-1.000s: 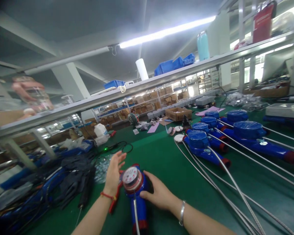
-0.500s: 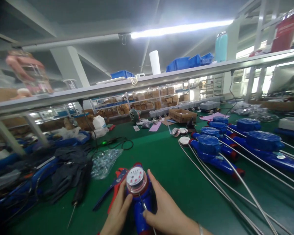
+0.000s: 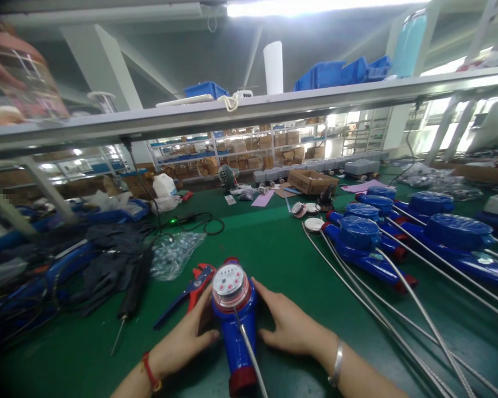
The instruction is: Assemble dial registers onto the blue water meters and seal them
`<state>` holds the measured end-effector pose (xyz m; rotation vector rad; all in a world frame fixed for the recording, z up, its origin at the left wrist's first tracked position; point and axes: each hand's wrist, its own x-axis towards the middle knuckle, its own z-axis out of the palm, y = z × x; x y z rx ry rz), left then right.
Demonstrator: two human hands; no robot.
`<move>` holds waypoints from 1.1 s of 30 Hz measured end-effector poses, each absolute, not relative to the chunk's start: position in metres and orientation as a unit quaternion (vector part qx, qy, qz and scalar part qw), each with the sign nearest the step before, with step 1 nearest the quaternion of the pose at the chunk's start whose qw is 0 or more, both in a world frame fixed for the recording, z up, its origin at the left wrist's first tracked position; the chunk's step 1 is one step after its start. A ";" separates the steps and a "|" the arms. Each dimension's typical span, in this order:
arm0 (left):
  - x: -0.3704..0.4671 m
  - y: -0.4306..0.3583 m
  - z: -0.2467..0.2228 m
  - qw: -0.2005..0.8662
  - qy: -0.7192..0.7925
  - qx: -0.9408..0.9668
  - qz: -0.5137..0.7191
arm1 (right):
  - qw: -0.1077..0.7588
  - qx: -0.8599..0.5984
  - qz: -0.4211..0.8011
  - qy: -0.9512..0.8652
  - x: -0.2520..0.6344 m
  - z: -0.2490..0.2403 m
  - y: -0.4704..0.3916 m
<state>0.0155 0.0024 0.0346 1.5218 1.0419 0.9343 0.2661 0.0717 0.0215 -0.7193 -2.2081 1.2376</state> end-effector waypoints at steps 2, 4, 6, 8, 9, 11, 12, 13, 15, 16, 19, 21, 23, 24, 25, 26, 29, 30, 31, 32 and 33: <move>0.016 0.002 0.033 0.518 0.422 0.632 0.392 | 0.257 -0.255 0.437 -0.823 0.262 0.017 0.069; 0.017 0.002 0.032 0.540 0.406 0.617 0.403 | 0.257 -0.248 0.447 -0.820 0.259 0.016 0.068; 0.017 0.004 0.029 0.562 0.398 0.588 0.425 | 0.257 -0.244 0.476 -0.805 0.259 0.017 0.070; 0.018 0.007 0.027 0.565 0.403 0.563 0.449 | 0.261 -0.227 0.528 -0.776 0.259 0.018 0.074; 0.018 0.008 0.026 0.561 0.409 0.557 0.456 | 0.266 -0.210 0.560 -0.756 0.259 0.018 0.076; 0.019 0.009 0.025 0.554 0.417 0.551 0.464 | 0.279 -0.169 0.625 -0.709 0.259 0.017 0.079; 0.020 0.008 0.024 0.554 0.419 0.548 0.466 | 0.286 -0.150 0.652 -0.686 0.259 0.017 0.080; 0.021 0.008 0.024 0.554 0.422 0.544 0.468 | 0.293 -0.137 0.671 -0.666 0.259 0.017 0.080; 0.024 0.005 0.024 0.556 0.429 0.532 0.473 | 0.305 -0.135 0.691 -0.641 0.259 0.017 0.080; 0.025 0.004 0.024 0.556 0.432 0.527 0.476 | 0.307 -0.143 0.696 -0.633 0.260 0.017 0.079; 0.030 0.001 0.027 0.556 0.432 0.520 0.484 | 0.321 -0.193 0.710 -0.597 0.261 0.014 0.077; 0.033 -0.001 0.031 0.543 0.439 0.516 0.496 | 0.345 -0.230 0.714 -0.565 0.258 0.011 0.074; 0.037 -0.003 0.037 0.509 0.465 0.511 0.513 | 0.379 -0.242 0.710 -0.542 0.253 0.008 0.069; 0.038 -0.004 0.040 0.489 0.481 0.510 0.518 | 0.399 -0.235 0.707 -0.535 0.249 0.008 0.066; 0.040 -0.004 0.042 0.470 0.497 0.512 0.520 | 0.417 -0.222 0.707 -0.527 0.246 0.009 0.062; 0.041 -0.005 0.043 0.452 0.511 0.513 0.521 | 0.432 -0.207 0.709 -0.517 0.243 0.011 0.057; 0.043 -0.009 0.042 0.421 0.547 0.503 0.519 | 0.447 -0.193 0.722 -0.492 0.239 0.018 0.047; 0.044 -0.010 0.041 0.415 0.557 0.496 0.521 | 0.446 -0.198 0.723 -0.489 0.239 0.021 0.044; 0.045 -0.013 0.040 0.414 0.565 0.488 0.521 | 0.446 -0.204 0.722 -0.488 0.240 0.022 0.042; 0.046 -0.016 0.039 0.415 0.569 0.481 0.521 | 0.445 -0.211 0.721 -0.488 0.240 0.023 0.041; 0.047 -0.019 0.039 0.419 0.571 0.475 0.522 | 0.444 -0.216 0.721 -0.485 0.242 0.024 0.040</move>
